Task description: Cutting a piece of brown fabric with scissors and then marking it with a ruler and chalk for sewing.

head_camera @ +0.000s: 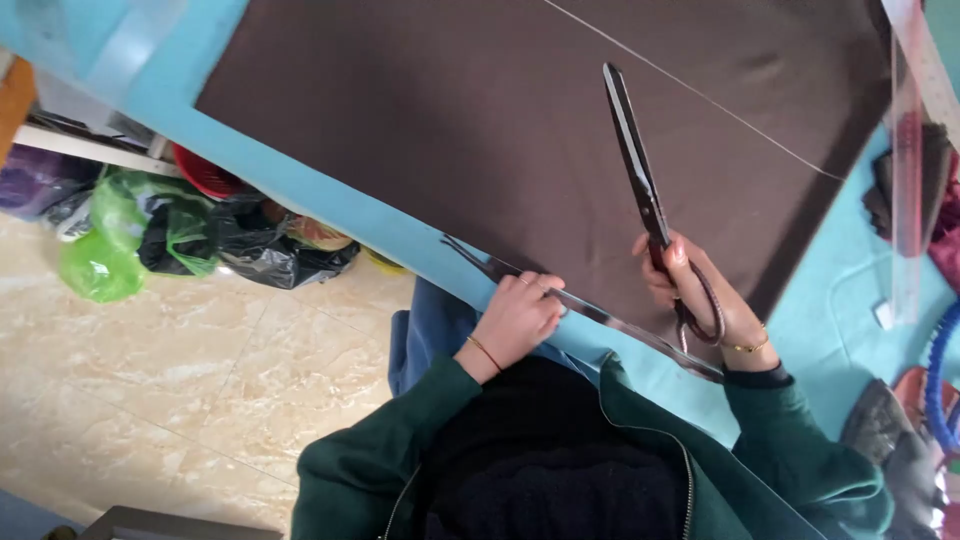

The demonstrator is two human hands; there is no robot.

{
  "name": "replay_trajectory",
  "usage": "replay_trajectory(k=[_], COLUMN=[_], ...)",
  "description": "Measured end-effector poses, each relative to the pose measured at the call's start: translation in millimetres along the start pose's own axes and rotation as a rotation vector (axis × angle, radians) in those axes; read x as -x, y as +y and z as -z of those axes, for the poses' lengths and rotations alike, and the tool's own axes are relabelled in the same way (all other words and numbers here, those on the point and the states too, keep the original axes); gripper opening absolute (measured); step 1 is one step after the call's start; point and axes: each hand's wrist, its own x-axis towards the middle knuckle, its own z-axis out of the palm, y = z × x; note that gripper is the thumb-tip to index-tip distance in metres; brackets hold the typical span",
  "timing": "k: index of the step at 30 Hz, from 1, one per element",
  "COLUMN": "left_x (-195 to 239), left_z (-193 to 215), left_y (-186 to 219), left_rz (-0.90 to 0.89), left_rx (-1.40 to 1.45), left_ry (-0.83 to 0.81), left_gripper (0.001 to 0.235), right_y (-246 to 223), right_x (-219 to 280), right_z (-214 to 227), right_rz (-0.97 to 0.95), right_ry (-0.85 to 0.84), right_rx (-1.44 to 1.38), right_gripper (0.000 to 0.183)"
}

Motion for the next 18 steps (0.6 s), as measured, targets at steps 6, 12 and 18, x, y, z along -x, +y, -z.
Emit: replay_trajectory(k=[6,12,18], left_x=[-0.2,9.7,13.0], left_z=[-22.2,-37.9,6.1], left_y=[17.5,25.2,33.3], left_rz=[0.05,0.149,0.353], left_rx=[-0.205,-0.307,-0.294], left_ry=[-0.013,0.007,0.17], left_gripper=[0.027,0.02,0.024], right_y=[37.2,64.3,74.0], right_x=[51.8,82.7,85.3], right_z=[16.4,37.7,54.2], right_rz=[0.033,0.03,0.069], right_ry=[0.008,0.013,-0.068], right_rx=[-0.056,-0.101,0.016], right_gripper=[0.071,0.073,0.074])
